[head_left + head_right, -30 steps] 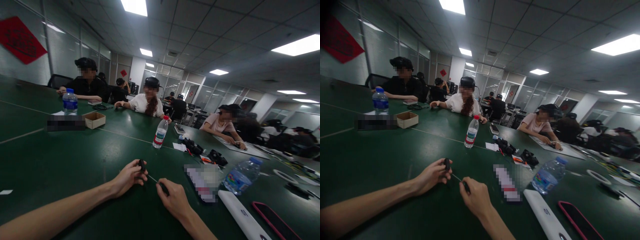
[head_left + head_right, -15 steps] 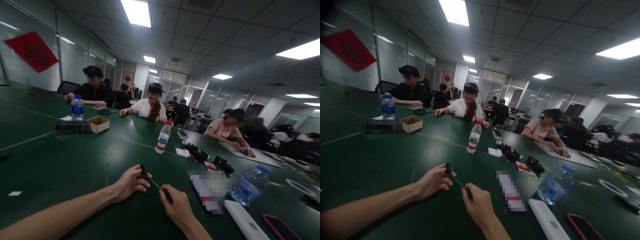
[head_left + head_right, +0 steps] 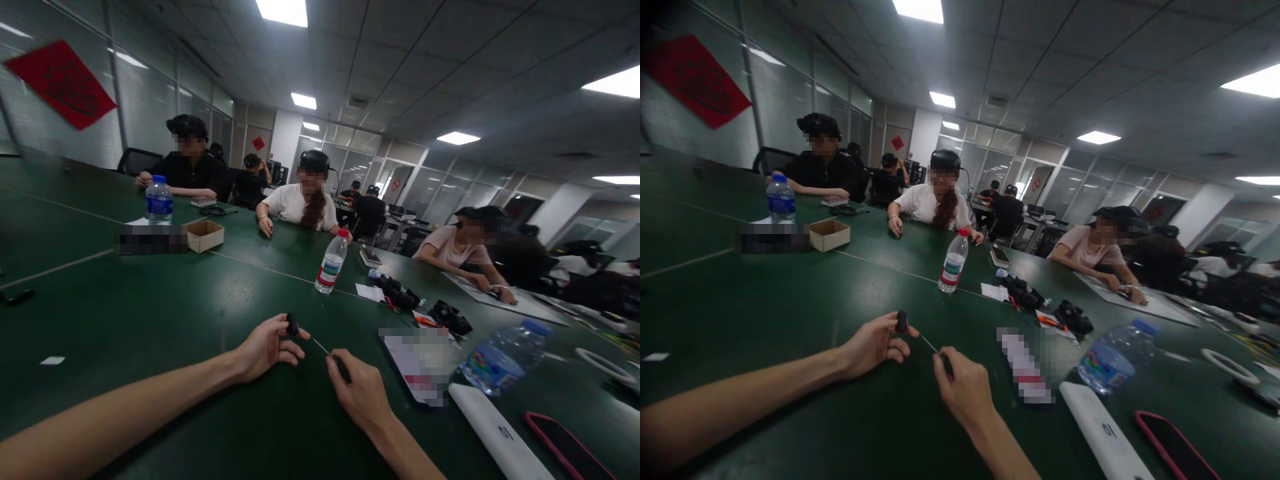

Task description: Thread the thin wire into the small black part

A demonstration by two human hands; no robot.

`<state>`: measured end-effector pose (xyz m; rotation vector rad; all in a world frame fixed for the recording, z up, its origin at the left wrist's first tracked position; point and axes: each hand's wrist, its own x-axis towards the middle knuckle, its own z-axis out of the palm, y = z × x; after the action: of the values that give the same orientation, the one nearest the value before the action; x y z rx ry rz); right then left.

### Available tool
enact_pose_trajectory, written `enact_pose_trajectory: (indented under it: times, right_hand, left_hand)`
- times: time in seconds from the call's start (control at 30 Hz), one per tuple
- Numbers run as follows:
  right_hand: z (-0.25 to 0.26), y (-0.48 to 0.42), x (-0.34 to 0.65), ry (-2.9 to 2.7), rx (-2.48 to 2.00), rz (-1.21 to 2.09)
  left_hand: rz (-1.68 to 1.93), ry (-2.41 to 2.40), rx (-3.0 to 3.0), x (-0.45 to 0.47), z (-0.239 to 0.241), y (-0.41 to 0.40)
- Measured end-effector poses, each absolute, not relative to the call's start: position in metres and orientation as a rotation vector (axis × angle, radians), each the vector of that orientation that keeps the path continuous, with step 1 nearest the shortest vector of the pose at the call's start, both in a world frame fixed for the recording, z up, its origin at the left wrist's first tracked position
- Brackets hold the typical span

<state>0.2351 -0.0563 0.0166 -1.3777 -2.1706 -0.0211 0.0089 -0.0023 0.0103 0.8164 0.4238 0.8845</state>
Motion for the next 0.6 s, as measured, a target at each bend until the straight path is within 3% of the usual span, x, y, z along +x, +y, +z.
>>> enact_pose_trajectory:
  times: [0.6]
  right_hand:
    - [0.0123, -0.0560, 0.2358, -2.229, -1.295, -0.061]
  left_hand:
    - [0.830, 0.484, 0.937, 0.0102, 0.0059, -0.0054]
